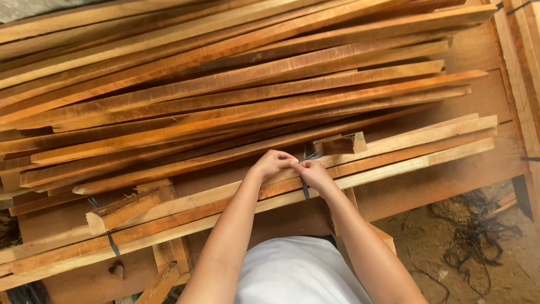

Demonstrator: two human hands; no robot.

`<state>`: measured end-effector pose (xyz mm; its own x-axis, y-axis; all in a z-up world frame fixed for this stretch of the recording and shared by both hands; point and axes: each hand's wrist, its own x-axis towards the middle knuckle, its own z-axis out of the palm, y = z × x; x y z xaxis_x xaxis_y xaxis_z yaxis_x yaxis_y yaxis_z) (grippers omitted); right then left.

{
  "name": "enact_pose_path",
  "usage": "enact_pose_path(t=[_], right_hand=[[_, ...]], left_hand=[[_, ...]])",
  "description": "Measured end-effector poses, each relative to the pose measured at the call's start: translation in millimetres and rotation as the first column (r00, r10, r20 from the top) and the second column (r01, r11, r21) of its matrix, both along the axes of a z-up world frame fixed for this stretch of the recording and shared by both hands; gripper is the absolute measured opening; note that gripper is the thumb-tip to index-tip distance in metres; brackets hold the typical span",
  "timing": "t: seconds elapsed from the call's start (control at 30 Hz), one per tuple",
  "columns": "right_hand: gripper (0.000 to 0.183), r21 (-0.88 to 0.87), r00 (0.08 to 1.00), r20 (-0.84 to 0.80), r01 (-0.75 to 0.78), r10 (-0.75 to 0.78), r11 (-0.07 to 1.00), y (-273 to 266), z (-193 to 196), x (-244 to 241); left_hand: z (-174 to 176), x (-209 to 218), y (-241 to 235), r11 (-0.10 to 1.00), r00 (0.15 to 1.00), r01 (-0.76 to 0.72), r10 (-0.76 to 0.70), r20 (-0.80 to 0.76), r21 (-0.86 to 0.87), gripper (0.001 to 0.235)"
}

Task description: The person aligns several thin wooden planks on a wooden rack and secures them together using black plastic ties. They wrap the ties around the planks and knot them by hand to create a bundle.

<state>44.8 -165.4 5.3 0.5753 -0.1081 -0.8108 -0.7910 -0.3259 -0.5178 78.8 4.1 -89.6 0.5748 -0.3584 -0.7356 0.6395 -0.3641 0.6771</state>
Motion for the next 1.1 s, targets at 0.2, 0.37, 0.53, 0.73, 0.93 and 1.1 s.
enact_pose_path(t=[0.2, 0.37, 0.53, 0.73, 0.93, 1.1], right_hand=[[0.026, -0.346, 0.938, 0.113, -0.273, 0.329, 0.897, 5, 4, 5], [0.02, -0.573, 0.792, 0.262, -0.332, 0.551, 0.749, 0, 18, 3], [0.015, -0.718, 0.52, 0.149, -0.528, 0.841, 0.453, 1, 16, 12], [0.016, -0.866, 0.276, 0.198, -0.4, 0.94, 0.3, -4, -4, 8], [0.008, -0.931, 0.253, 0.127, -0.303, 0.959, 0.204, -8, -18, -23], [0.009, -0.893, 0.335, 0.139, -0.364, 0.932, 0.264, -13, -15, -46]], left_hand=[[16, 8, 1, 1.0, 1.0, -0.017, 0.017, 0.002, -0.011, 0.026], [18, 7, 6, 1.0, 1.0, -0.017, 0.016, -0.01, -0.013, 0.025], [11, 9, 7, 0.998, 0.996, -0.058, 0.056, -0.068, -0.032, 0.026], [34, 17, 8, 0.999, 0.997, -0.039, 0.037, -0.074, -0.026, 0.026], [19, 27, 9, 0.983, 0.978, 0.163, -0.173, 0.114, 0.09, 0.022], [4, 40, 7, 0.962, 0.955, 0.242, -0.26, 0.144, 0.13, 0.022]])
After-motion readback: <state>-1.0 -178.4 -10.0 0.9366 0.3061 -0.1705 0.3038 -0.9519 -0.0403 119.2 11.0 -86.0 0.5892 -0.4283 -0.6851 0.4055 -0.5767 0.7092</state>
